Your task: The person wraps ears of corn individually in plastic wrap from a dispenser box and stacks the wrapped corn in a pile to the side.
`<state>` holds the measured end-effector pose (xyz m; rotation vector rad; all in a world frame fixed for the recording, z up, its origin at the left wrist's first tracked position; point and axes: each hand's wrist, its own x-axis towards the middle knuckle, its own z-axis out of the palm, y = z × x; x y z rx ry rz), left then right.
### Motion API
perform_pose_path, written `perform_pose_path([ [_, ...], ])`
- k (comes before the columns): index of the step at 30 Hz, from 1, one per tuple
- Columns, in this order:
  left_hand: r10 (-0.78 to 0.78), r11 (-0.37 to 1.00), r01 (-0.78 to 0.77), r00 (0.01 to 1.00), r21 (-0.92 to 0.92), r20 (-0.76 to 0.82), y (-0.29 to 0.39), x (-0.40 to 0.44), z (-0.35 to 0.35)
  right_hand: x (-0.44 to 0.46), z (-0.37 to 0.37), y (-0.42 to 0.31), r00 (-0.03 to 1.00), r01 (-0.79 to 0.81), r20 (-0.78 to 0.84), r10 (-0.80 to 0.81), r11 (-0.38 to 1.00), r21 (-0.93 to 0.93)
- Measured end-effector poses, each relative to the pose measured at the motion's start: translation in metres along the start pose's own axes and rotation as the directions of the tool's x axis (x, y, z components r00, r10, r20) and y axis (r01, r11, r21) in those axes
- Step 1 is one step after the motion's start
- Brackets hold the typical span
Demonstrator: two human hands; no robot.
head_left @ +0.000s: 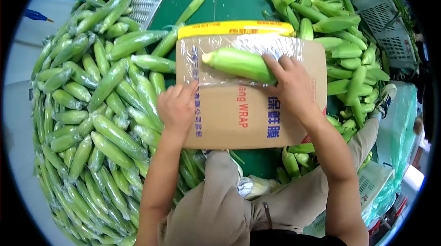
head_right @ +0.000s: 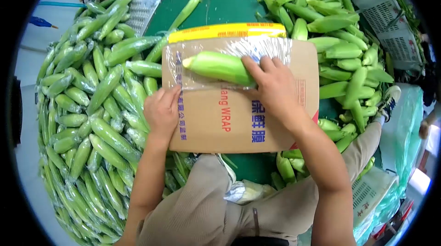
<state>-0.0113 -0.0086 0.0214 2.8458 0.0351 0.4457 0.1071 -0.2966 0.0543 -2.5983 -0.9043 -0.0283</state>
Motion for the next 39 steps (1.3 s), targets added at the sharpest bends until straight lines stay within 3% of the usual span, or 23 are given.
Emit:
perform_pose_path([
  [1, -0.024, 0.999, 0.022, 0.998, -0.032, -0.056, 0.001, 0.002, -0.002, -0.003, -0.007, -0.002, 1.000, 0.005, 0.029, -0.005, 1.000, 0.003],
  [4, -0.333, 0.861, 0.189, 0.912, -0.473, -0.240, 0.010, -0.018, -0.010, -0.016, -0.021, 0.001, 0.967, 0.109, 0.216, -0.136, 0.986, 0.129],
  [5, -0.265, 0.817, 0.067, 0.926, -0.573, -0.269, 0.020, -0.034, -0.011, -0.023, -0.021, -0.004, 0.945, 0.151, 0.259, -0.201, 0.968, 0.199],
  [8, 0.301, 0.897, -0.296, 0.953, -0.330, -0.036, 0.073, -0.053, -0.021, -0.053, -0.008, -0.027, 0.909, 0.253, 0.249, -0.334, 0.917, 0.308],
  [9, 0.311, 0.904, -0.297, 0.951, -0.306, -0.006, 0.081, -0.049, -0.028, -0.055, -0.014, -0.031, 0.900, 0.167, 0.336, -0.279, 0.931, 0.324],
  [12, 0.300, 0.929, -0.255, 0.943, -0.267, 0.145, 0.089, -0.018, -0.035, -0.048, -0.005, -0.029, 0.968, 0.245, 0.004, -0.252, 0.945, 0.215],
  [13, 0.264, 0.941, -0.202, 0.939, -0.270, 0.218, 0.083, 0.011, -0.027, -0.036, -0.009, -0.033, 0.985, 0.151, -0.120, -0.124, 0.956, 0.252],
  [14, 0.238, 0.948, -0.162, 0.932, -0.274, 0.275, 0.079, 0.043, -0.020, -0.022, -0.011, -0.033, 0.983, 0.168, -0.114, -0.143, 0.951, 0.259],
  [17, 0.122, 0.992, -0.122, 0.989, 0.000, 0.089, 0.061, 0.130, 0.002, 0.008, 0.002, -0.019, 0.975, 0.198, -0.119, -0.186, 0.974, 0.105],
  [18, 0.169, 0.983, -0.173, 0.983, -0.054, -0.069, 0.050, 0.143, 0.012, 0.014, 0.002, -0.019, 0.988, 0.135, 0.054, -0.147, 0.974, 0.182],
  [19, 0.114, 0.969, -0.130, 0.990, -0.211, -0.086, 0.048, 0.143, 0.011, 0.017, -0.002, -0.026, 0.994, -0.012, 0.111, -0.011, 0.978, 0.206],
  [20, 0.084, 0.885, -0.062, 0.996, -0.462, 0.026, 0.046, 0.136, 0.005, 0.026, 0.040, -0.009, 0.992, 0.107, -0.070, -0.104, 0.993, 0.051],
  [21, 0.188, 0.912, -0.135, 0.977, -0.387, 0.104, 0.042, 0.123, 0.001, 0.038, 0.074, 0.010, 0.942, 0.229, -0.257, -0.216, 0.973, 0.021],
  [22, 0.348, 0.933, -0.336, 0.934, -0.130, 0.077, 0.045, 0.112, 0.004, 0.052, 0.084, 0.018, 0.948, 0.222, -0.249, -0.195, 0.971, 0.085],
  [23, 0.416, 0.908, -0.418, 0.895, -0.024, 0.162, 0.055, 0.101, 0.000, 0.051, 0.033, 0.008, 0.997, 0.076, -0.045, -0.066, 0.959, 0.274],
  [24, 0.309, 0.951, -0.303, 0.919, -0.064, 0.243, 0.066, 0.097, -0.004, 0.055, 0.008, 0.005, 0.992, 0.002, 0.116, -0.046, 0.935, 0.354],
  [25, 0.367, 0.930, -0.360, 0.922, -0.079, 0.120, 0.048, 0.092, 0.013, 0.054, -0.010, -0.001, 0.956, -0.099, 0.286, -0.061, 0.853, 0.512],
  [28, 0.158, 0.985, -0.104, 0.848, -0.135, 0.506, 0.051, 0.089, 0.001, 0.056, -0.013, 0.007, 0.895, 0.010, 0.369, -0.250, 0.839, 0.544],
  [29, 0.332, 0.940, -0.297, 0.908, -0.167, 0.257, 0.052, 0.083, -0.002, 0.063, -0.016, 0.013, 0.906, 0.045, 0.329, -0.267, 0.833, 0.552],
  [32, 0.293, 0.937, -0.133, 0.805, -0.324, 0.516, 0.071, 0.092, -0.027, 0.088, -0.004, 0.021, 0.928, 0.144, 0.194, -0.318, 0.787, 0.600],
  [33, 0.292, 0.948, -0.157, 0.774, -0.277, 0.561, 0.079, 0.094, -0.030, 0.086, 0.010, 0.017, 0.916, 0.288, 0.136, -0.377, 0.856, 0.429],
  [36, 0.344, 0.929, -0.103, 0.596, -0.356, 0.725, 0.090, 0.088, -0.039, 0.063, 0.044, 0.014, 0.862, 0.443, 0.183, -0.472, 0.878, 0.179],
  [39, 0.445, 0.866, -0.022, 0.488, -0.499, 0.751, 0.090, 0.048, -0.041, 0.056, 0.064, 0.011, 0.867, 0.456, 0.128, -0.482, 0.870, 0.190],
])
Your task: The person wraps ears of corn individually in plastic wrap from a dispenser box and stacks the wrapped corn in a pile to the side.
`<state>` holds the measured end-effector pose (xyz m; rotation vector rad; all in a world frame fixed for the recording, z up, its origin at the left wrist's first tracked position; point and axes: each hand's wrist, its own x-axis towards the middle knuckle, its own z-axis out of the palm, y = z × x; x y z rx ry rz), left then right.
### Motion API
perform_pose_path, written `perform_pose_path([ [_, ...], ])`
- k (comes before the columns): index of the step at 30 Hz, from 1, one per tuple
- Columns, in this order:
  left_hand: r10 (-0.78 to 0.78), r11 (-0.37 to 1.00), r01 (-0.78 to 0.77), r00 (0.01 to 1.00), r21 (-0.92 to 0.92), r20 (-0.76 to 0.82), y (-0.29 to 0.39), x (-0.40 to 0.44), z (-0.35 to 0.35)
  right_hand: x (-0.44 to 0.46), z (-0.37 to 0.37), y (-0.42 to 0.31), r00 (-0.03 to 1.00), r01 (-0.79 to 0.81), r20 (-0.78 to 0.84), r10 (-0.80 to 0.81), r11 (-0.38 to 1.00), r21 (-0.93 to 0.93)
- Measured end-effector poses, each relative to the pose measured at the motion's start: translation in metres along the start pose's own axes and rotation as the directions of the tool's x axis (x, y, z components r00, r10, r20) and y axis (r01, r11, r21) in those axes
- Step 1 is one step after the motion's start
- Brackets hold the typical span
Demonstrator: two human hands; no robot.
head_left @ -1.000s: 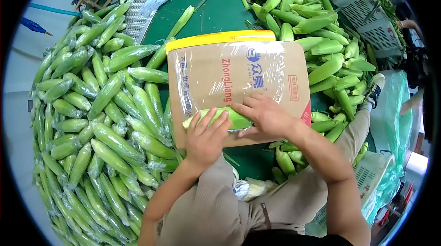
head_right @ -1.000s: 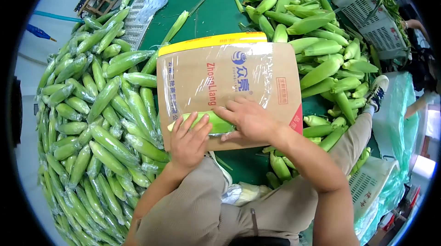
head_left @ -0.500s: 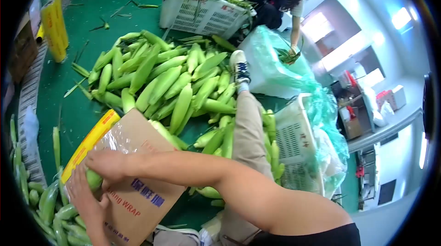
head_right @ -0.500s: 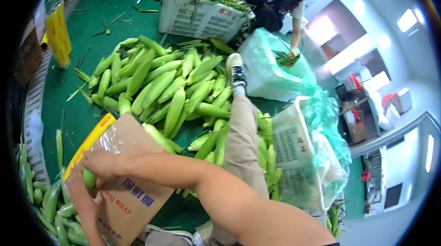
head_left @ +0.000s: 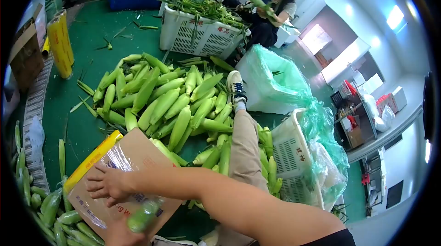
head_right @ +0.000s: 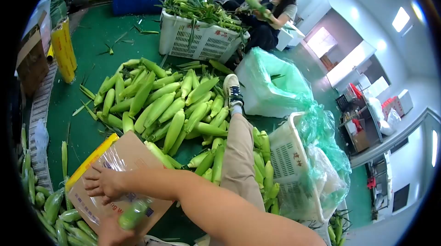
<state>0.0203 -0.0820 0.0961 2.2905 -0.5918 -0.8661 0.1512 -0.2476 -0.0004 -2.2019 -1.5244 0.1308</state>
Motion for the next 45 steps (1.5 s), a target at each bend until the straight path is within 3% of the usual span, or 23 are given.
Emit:
perform_pose_path([
  [1, -0.236, 0.966, 0.258, 0.906, -0.017, 0.350, 0.012, -0.009, 0.010, -0.002, 0.007, -0.003, 1.000, -0.017, -0.018, 0.017, 1.000, 0.021],
  [6, 0.124, 0.862, 0.109, 0.902, -0.496, 0.413, 0.030, -0.050, 0.090, -0.023, 0.001, -0.043, 0.985, 0.107, -0.145, -0.095, 0.991, 0.076],
  [7, 0.150, 0.822, 0.121, 0.897, -0.556, 0.417, 0.025, -0.055, 0.096, -0.051, -0.039, -0.086, 0.991, -0.069, 0.130, 0.021, 0.924, 0.377],
  [9, 0.172, 0.729, 0.161, 0.898, -0.666, 0.405, 0.010, -0.064, 0.104, -0.127, -0.025, -0.151, 0.947, -0.314, 0.257, 0.195, 0.741, 0.593],
  [10, 0.174, 0.679, 0.179, 0.903, -0.712, 0.393, 0.001, -0.069, 0.104, -0.148, -0.044, -0.173, 0.911, -0.287, 0.392, 0.128, 0.880, 0.378],
  [12, 0.142, 0.556, 0.233, 0.919, -0.798, 0.368, -0.020, -0.083, 0.097, -0.198, -0.007, -0.216, 0.707, -0.690, 0.650, 0.280, 0.475, 0.546],
  [15, -0.037, 0.595, 0.262, 0.953, -0.760, 0.301, -0.047, -0.106, 0.093, -0.219, 0.009, -0.254, 0.548, -0.763, 0.782, 0.296, -0.205, 0.613],
  [16, -0.106, 0.582, 0.149, 0.989, -0.799, 0.108, -0.069, -0.116, 0.123, -0.222, 0.034, -0.272, 0.570, -0.682, 0.674, 0.471, -0.186, 0.707],
  [18, -0.488, 0.137, -0.327, 0.799, -0.935, -0.351, -0.015, -0.101, 0.151, -0.207, 0.074, -0.299, 0.502, -0.466, 0.196, 0.842, 0.072, 0.882],
  [19, -0.507, -0.180, -0.440, 0.808, -0.880, -0.300, -0.022, -0.097, 0.162, -0.196, 0.081, -0.294, 0.450, -0.318, 0.032, 0.892, 0.127, 0.940],
  [20, -0.525, -0.505, -0.532, 0.814, -0.680, -0.248, -0.027, -0.093, 0.174, -0.153, 0.046, -0.284, 0.319, -0.601, -0.055, 0.946, 0.247, 0.760],
  [21, -0.541, -0.712, -0.568, 0.818, -0.412, -0.195, -0.031, -0.086, 0.187, -0.134, 0.080, -0.268, 0.144, -0.358, -0.084, 0.986, 0.131, 0.925],
  [22, -0.441, -0.580, -0.600, 0.800, -0.551, -0.407, -0.012, -0.078, 0.159, -0.097, 0.062, -0.260, 0.180, 0.178, 0.057, 0.982, -0.089, 0.980],
  [23, -0.317, -0.411, -0.674, 0.737, -0.614, -0.597, 0.006, -0.067, 0.129, -0.067, 0.065, -0.250, 0.184, 0.188, -0.025, 0.983, -0.010, 0.982],
  [24, -0.351, -0.146, -0.715, 0.683, -0.683, -0.640, 0.006, -0.055, 0.131, -0.045, 0.036, -0.249, 0.347, -0.147, -0.111, 0.931, 0.170, 0.974],
  [26, -0.443, 0.190, -0.811, 0.433, -0.554, -0.785, 0.037, -0.061, 0.067, 0.006, 0.013, -0.246, 0.468, 0.064, -0.207, 0.859, 0.201, 0.978],
  [30, -0.575, 0.111, -0.853, 0.364, -0.510, -0.733, -0.034, -0.140, -0.052, -0.004, -0.009, -0.221, 0.559, 0.192, -0.434, 0.706, 0.399, 0.897],
  [34, -0.606, 0.489, -0.747, 0.080, -0.451, -0.791, -0.141, -0.259, -0.199, -0.145, -0.004, -0.196, 0.525, -0.219, -0.335, 0.783, 0.504, 0.835],
  [38, -0.584, 0.743, -0.441, -0.062, -0.503, -0.809, -0.168, -0.246, -0.164, -0.272, 0.015, -0.188, 0.320, -0.635, -0.289, 0.902, 0.431, 0.641],
  [40, -0.461, 0.823, -0.307, 0.133, -0.479, -0.877, -0.135, -0.189, -0.090, -0.309, 0.031, -0.183, 0.210, -0.709, -0.195, 0.958, 0.286, 0.645],
  [42, -0.436, 0.857, 0.031, 0.574, -0.514, -0.693, -0.068, -0.128, -0.031, -0.301, 0.033, -0.172, 0.051, -0.491, -0.165, 0.985, 0.169, 0.855],
  [44, 0.024, 0.959, 0.134, 0.838, 0.248, -0.545, -0.009, -0.086, 0.000, -0.291, 0.034, -0.157, 0.020, -0.600, -0.231, 0.973, 0.197, 0.775],
  [45, 0.146, 0.916, 0.121, 0.788, 0.383, -0.598, -0.007, -0.066, 0.017, -0.294, 0.053, -0.145, 0.084, -0.757, -0.417, 0.905, 0.330, 0.564],
])
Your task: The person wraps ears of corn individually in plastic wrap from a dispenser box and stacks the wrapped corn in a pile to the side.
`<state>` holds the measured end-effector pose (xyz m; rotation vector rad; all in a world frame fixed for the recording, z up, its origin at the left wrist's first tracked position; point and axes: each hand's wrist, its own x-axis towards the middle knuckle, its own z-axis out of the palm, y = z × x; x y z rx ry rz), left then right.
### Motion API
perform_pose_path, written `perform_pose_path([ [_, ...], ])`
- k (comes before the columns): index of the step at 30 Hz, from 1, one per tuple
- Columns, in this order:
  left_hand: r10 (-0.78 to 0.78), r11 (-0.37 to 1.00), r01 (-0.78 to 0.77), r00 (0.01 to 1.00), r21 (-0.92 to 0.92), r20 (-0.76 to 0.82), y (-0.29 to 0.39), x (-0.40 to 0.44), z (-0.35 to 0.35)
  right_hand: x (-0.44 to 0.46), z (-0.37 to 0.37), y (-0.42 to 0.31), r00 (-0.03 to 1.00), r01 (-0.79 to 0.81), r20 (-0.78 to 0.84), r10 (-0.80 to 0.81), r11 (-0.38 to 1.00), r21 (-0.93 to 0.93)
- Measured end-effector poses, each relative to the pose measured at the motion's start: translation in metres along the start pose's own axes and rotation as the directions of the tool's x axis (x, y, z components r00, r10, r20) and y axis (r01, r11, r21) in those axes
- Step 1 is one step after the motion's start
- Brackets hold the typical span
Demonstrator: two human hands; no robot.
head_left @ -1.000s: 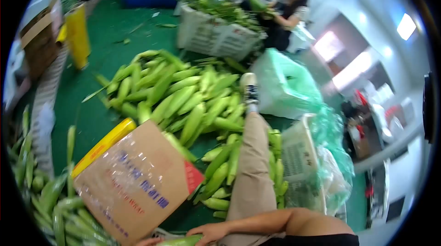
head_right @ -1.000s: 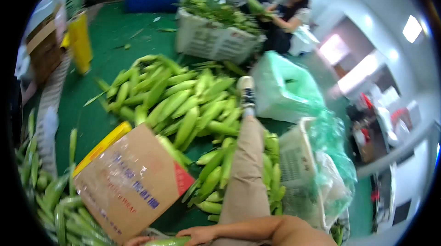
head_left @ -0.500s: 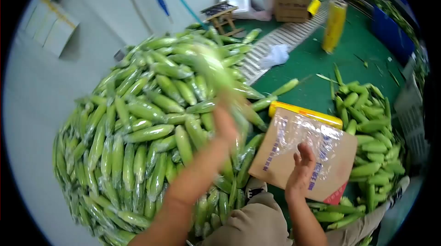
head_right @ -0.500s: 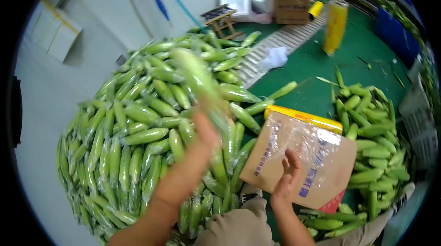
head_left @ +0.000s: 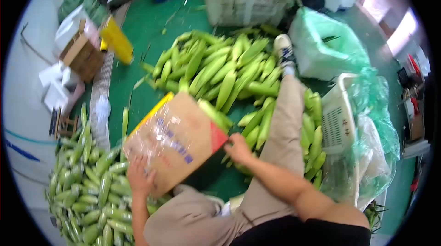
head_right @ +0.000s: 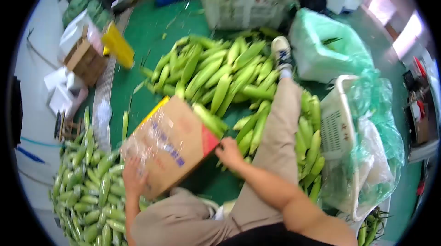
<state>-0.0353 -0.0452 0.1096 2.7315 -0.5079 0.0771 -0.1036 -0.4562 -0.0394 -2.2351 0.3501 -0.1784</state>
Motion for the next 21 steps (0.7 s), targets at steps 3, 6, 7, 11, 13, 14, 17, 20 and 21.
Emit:
perform_pose_path([
  [3, -0.068, 0.976, 0.089, 0.992, 0.200, -0.110, 0.018, -0.013, 0.085, 0.004, 0.001, 0.013, 0.985, 0.027, -0.170, -0.022, 0.999, 0.025],
  [6, -0.019, 0.929, 0.049, 0.996, 0.367, -0.085, 0.059, -0.023, 0.089, 0.007, -0.019, 0.029, 0.955, -0.117, -0.279, 0.101, 0.992, -0.040],
  [7, 0.174, 0.832, -0.076, 0.976, 0.550, -0.129, 0.075, -0.026, 0.072, 0.014, -0.030, 0.034, 0.942, -0.118, -0.327, 0.080, 0.988, -0.099],
  [11, -0.058, 0.951, 0.071, 0.997, 0.300, -0.053, 0.040, -0.038, 0.103, 0.032, -0.074, 0.039, 0.934, -0.127, -0.355, 0.031, 0.959, -0.252],
  [13, -0.201, 0.958, 0.194, 0.980, 0.210, 0.012, 0.029, -0.040, 0.116, 0.028, -0.071, 0.050, 0.896, -0.322, -0.319, 0.308, 0.947, 0.010],
  [14, -0.212, 0.939, 0.204, 0.977, 0.277, -0.002, 0.028, -0.040, 0.119, 0.023, -0.066, 0.058, 0.857, -0.416, -0.272, 0.437, 0.899, 0.135],
  [17, -0.231, 0.910, 0.221, 0.973, 0.350, -0.016, 0.029, -0.037, 0.120, 0.019, -0.059, 0.065, 0.841, -0.467, -0.318, 0.438, 0.884, -0.016],
  [20, -0.223, 0.919, 0.211, 0.975, 0.334, -0.001, 0.036, -0.029, 0.117, 0.020, -0.054, 0.072, 0.791, -0.494, -0.358, 0.497, 0.863, 0.107],
  [21, -0.218, 0.921, 0.204, 0.976, 0.333, 0.003, 0.038, -0.027, 0.115, 0.020, -0.053, 0.073, 0.783, -0.506, -0.354, 0.512, 0.855, 0.117],
])
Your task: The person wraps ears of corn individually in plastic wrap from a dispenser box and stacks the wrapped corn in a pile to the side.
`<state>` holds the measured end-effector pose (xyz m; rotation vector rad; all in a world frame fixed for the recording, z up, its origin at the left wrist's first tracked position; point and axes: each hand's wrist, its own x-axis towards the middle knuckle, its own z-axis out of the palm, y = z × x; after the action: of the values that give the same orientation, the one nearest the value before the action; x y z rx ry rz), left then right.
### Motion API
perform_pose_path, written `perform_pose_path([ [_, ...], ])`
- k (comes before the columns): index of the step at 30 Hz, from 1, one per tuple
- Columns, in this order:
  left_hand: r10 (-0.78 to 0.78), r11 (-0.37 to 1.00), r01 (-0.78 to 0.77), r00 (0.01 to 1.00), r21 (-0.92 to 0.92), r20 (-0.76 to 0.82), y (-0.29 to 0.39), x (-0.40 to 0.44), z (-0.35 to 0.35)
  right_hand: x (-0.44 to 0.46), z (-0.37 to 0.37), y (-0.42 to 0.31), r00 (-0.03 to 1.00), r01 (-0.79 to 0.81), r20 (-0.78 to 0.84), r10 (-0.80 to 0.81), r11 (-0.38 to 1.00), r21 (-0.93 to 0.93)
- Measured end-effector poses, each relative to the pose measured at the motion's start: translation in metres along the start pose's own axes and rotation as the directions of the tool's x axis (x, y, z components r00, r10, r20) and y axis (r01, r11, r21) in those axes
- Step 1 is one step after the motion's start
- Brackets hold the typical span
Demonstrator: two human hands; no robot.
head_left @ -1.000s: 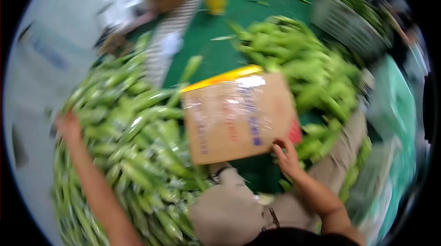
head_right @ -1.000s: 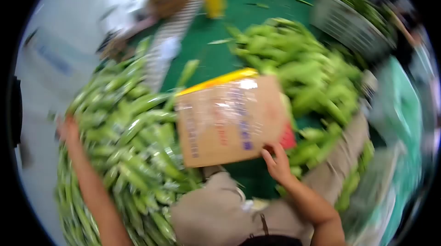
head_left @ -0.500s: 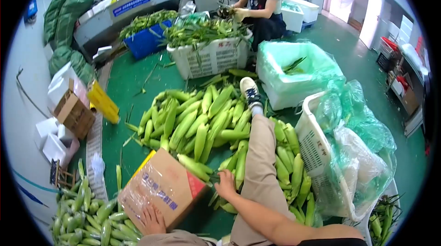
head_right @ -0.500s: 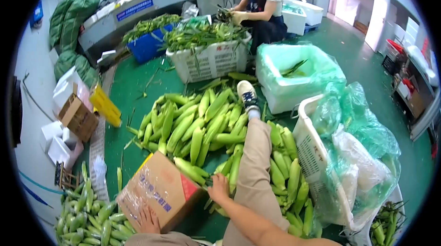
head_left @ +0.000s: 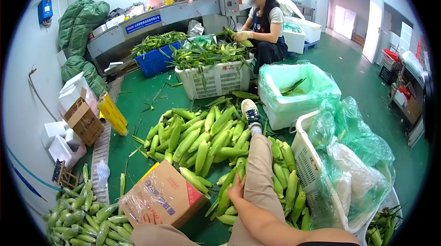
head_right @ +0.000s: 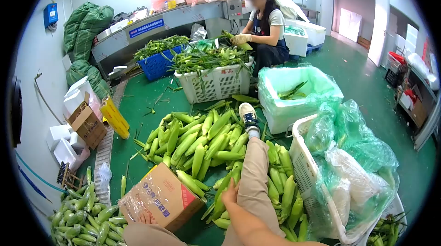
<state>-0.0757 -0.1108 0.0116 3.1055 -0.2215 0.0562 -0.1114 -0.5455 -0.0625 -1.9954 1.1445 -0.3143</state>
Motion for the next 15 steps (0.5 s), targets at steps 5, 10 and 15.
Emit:
perform_pose_path([
  [5, 0.015, 1.000, -0.015, 1.000, -0.004, 0.016, 0.005, 0.002, -0.006, -0.004, 0.002, 0.005, 0.998, -0.004, 0.057, 0.005, 1.000, -0.023],
  [10, 0.023, 0.999, -0.022, 1.000, -0.024, 0.016, 0.007, 0.005, -0.011, -0.008, 0.003, 0.007, 0.997, 0.015, 0.075, -0.006, 0.993, -0.113],
  [15, 0.035, 0.998, -0.034, 0.999, -0.056, 0.013, 0.006, 0.003, -0.013, -0.012, -0.015, -0.010, 0.986, -0.068, 0.155, 0.065, 0.998, 0.010],
])
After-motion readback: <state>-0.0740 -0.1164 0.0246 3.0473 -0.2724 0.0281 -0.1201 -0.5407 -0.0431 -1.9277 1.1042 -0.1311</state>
